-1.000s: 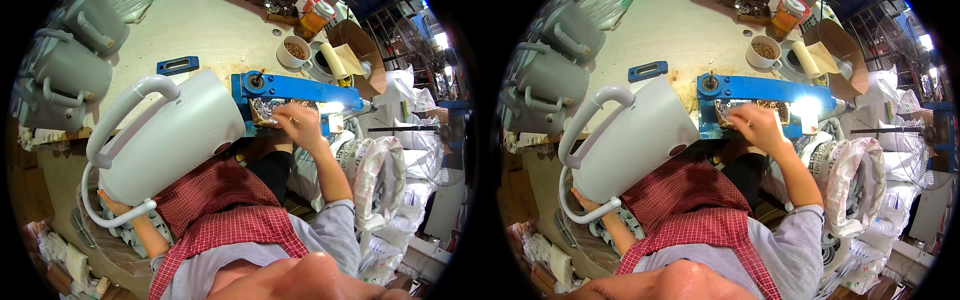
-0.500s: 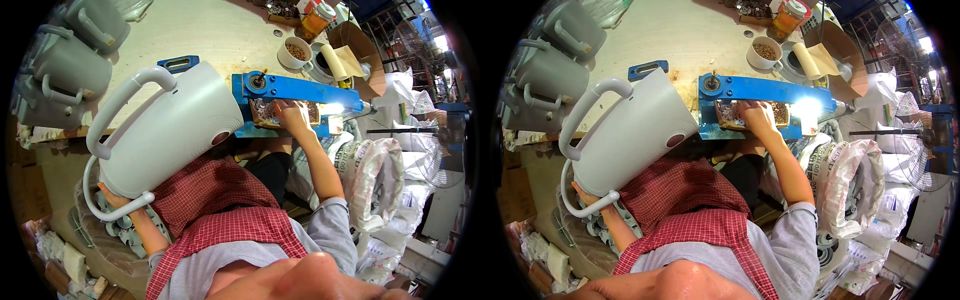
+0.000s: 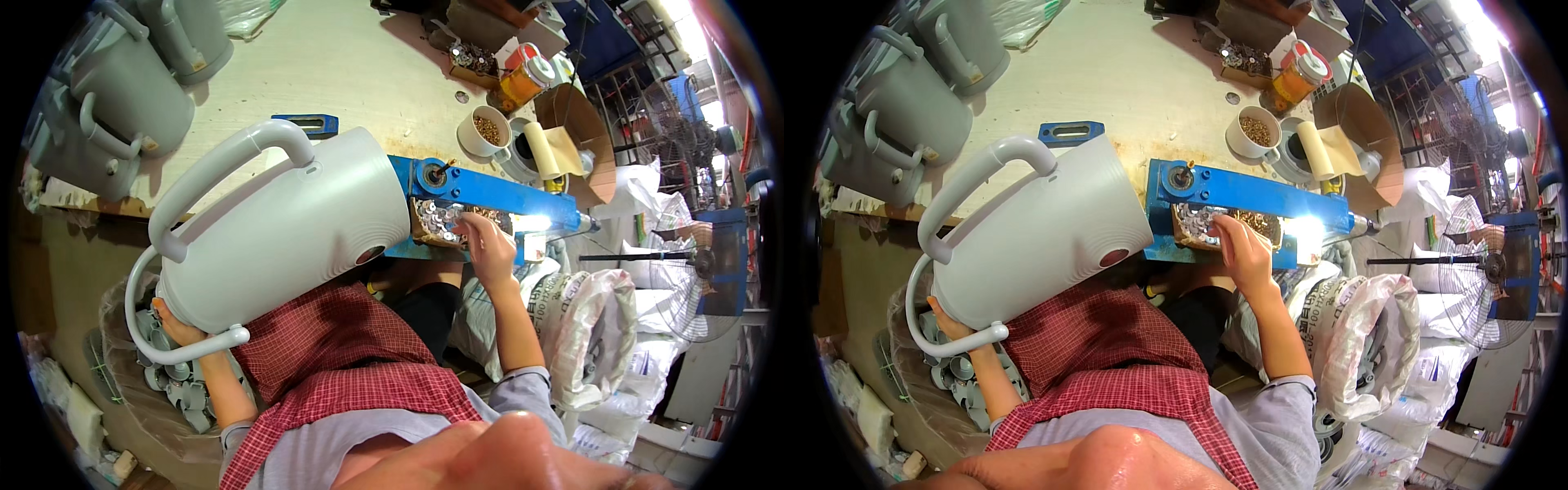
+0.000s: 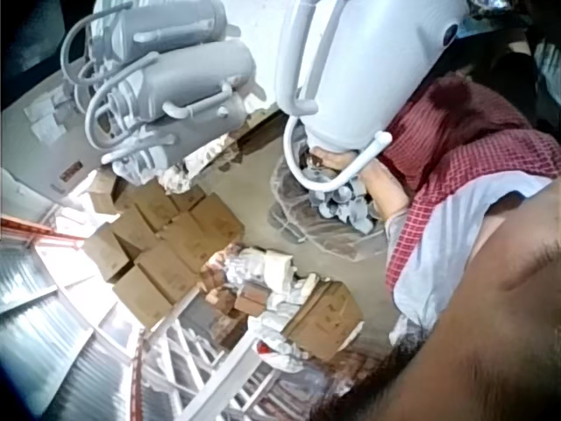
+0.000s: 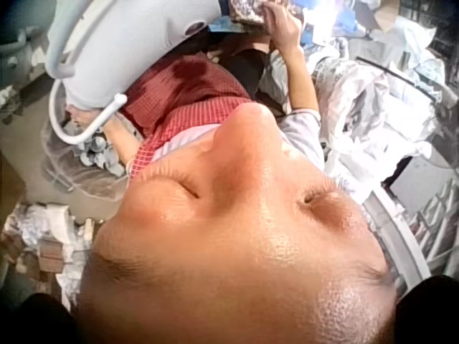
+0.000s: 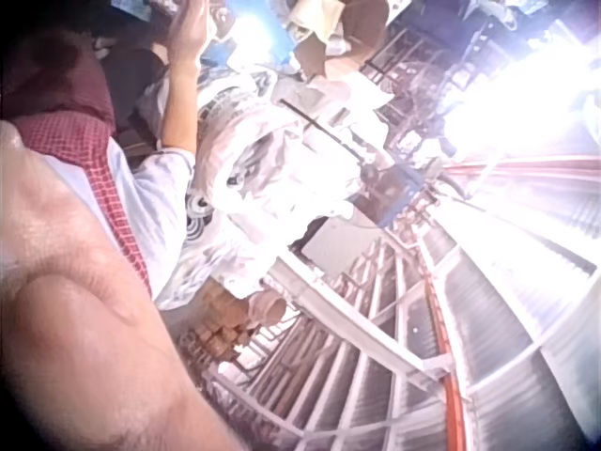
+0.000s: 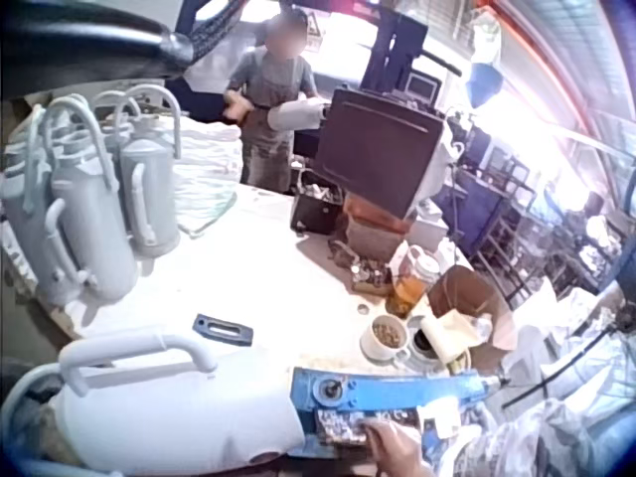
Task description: The person assembles white plastic water containers by hand. They pick up a container body, insert a handle, and secure it with a small metal fastener using a blue manual press tool. The person repeats this process for multiple containers, placing the finished units on a nearby table.
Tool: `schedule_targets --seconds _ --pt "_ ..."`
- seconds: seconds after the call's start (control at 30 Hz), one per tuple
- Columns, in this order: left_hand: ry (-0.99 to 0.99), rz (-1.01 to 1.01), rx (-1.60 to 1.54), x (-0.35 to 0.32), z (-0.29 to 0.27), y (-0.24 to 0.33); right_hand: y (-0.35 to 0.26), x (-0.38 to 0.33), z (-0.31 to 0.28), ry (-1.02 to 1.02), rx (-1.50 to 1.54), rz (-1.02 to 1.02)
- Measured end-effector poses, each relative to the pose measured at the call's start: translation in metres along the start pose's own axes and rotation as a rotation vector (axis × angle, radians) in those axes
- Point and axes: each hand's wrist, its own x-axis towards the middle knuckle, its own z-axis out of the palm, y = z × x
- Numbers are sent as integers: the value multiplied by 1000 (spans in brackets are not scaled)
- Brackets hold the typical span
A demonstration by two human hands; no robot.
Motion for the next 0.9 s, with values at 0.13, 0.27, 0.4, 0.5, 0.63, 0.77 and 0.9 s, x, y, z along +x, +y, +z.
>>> schedule_targets --seconds 0.13,0.27,0.4,0.5,0.63,0.77,0.9 --pt "16 -10 27 -7 14 6 -31 65 -11 263 38 -281" --pt "-36 -3 -29 -12 28 12 -31 98 -8 317 -34 -385" --pt "-71 -50 -70 -9 21 2 -31 102 -3 278 -102 -430" --pt "-50 11 7 -6 19 -6 -31 102 -1 258 -89 -429" --pt "-82 -25 -38 -10 27 -2 -29 100 2 230 -91 -451" --pt "-68 -1 47 -9 27 -4 -27 96 -2 217 -140 -472" --pt "-106 67 -30 -12 56 11 -36 71 -13 228 285 -183"
